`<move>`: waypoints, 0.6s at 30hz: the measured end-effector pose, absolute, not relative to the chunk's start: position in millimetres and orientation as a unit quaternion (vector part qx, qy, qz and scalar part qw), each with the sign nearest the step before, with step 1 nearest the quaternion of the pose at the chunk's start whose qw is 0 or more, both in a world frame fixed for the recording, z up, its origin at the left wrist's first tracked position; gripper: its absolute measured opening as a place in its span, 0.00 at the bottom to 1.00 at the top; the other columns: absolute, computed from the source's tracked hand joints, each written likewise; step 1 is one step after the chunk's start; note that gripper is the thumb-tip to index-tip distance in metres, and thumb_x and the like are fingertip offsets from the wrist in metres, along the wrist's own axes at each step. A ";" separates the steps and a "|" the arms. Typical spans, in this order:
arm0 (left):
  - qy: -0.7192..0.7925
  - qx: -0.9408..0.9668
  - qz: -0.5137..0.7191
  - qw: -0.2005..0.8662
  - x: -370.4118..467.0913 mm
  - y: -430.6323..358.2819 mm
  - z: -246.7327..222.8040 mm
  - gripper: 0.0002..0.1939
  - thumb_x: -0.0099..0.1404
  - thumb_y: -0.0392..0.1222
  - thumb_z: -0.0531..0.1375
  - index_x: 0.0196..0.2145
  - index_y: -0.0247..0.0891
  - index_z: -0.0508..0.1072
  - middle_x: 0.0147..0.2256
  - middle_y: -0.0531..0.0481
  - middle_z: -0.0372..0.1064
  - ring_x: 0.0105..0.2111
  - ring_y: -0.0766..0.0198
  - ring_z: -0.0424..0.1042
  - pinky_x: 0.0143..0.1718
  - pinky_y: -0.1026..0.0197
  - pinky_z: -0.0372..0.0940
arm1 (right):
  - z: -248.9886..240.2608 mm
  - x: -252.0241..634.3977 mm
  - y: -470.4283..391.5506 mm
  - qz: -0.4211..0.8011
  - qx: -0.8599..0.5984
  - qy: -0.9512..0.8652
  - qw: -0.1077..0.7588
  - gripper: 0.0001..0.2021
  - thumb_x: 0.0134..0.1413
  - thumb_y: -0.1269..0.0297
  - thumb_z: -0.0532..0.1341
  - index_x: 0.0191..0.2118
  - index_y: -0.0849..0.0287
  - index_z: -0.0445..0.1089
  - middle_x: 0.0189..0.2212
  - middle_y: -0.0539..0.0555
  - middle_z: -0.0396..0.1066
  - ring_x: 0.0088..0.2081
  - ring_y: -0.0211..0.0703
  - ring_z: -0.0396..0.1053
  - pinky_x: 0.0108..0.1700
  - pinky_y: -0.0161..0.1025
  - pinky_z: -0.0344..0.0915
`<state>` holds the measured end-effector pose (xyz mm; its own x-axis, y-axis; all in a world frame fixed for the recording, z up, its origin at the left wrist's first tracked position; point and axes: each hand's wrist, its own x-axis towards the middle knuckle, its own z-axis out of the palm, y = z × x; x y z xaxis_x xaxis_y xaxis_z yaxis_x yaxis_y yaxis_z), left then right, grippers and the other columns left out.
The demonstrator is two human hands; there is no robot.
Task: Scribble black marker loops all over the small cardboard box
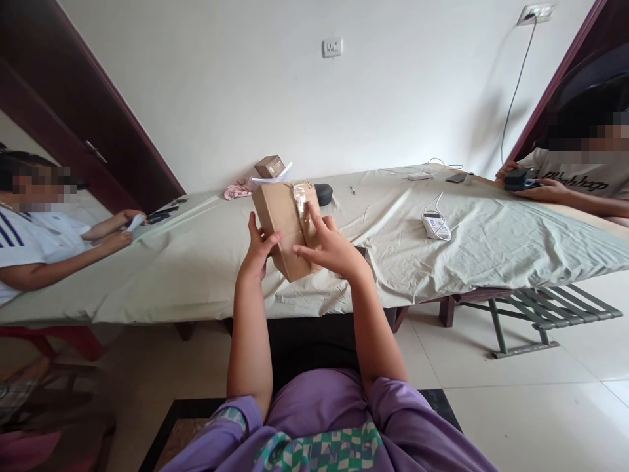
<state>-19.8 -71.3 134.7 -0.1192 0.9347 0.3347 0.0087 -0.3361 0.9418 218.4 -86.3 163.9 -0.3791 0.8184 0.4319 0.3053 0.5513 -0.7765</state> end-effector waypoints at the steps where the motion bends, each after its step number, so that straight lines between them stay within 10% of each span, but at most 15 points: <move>1: 0.426 0.524 0.619 0.401 -22.9 -75.6 135.6 0.70 0.58 0.63 0.74 0.81 0.57 0.32 0.75 0.39 0.60 0.74 0.40 0.63 0.70 0.40 0.65 | 163.9 222.4 -82.0 0.336 -0.342 -0.758 0.443 0.54 0.62 0.35 0.68 0.84 0.41 0.42 0.69 0.63 0.64 0.59 0.63 0.73 0.66 0.62 0.69; 7: 0.319 0.468 0.608 0.556 -20.8 -107.6 136.5 0.45 0.67 0.78 0.56 0.66 0.41 0.72 0.56 0.38 0.81 0.61 0.38 0.77 0.58 0.43 0.75 | 144.5 226.3 -49.4 0.525 -0.270 -0.653 0.475 0.49 0.56 0.39 0.72 0.79 0.42 0.57 0.68 0.57 0.72 0.66 0.60 0.71 0.66 0.56 0.72; 18: 0.420 0.531 0.545 0.494 -38.3 -76.7 126.5 0.37 0.69 0.70 0.64 0.62 0.39 0.77 0.53 0.39 0.82 0.59 0.40 0.78 0.60 0.41 0.74 | 125.5 233.5 -35.6 0.627 -0.259 -0.517 0.522 0.46 0.41 0.43 0.74 0.69 0.46 0.67 0.60 0.55 0.80 0.60 0.67 0.77 0.62 0.62 0.77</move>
<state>-38.3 -76.7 126.5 0.0520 0.9852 0.1632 -0.0929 -0.1579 0.9831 233.5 -35.6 125.5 -0.3208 0.9227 0.2140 -0.3865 0.0788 -0.9189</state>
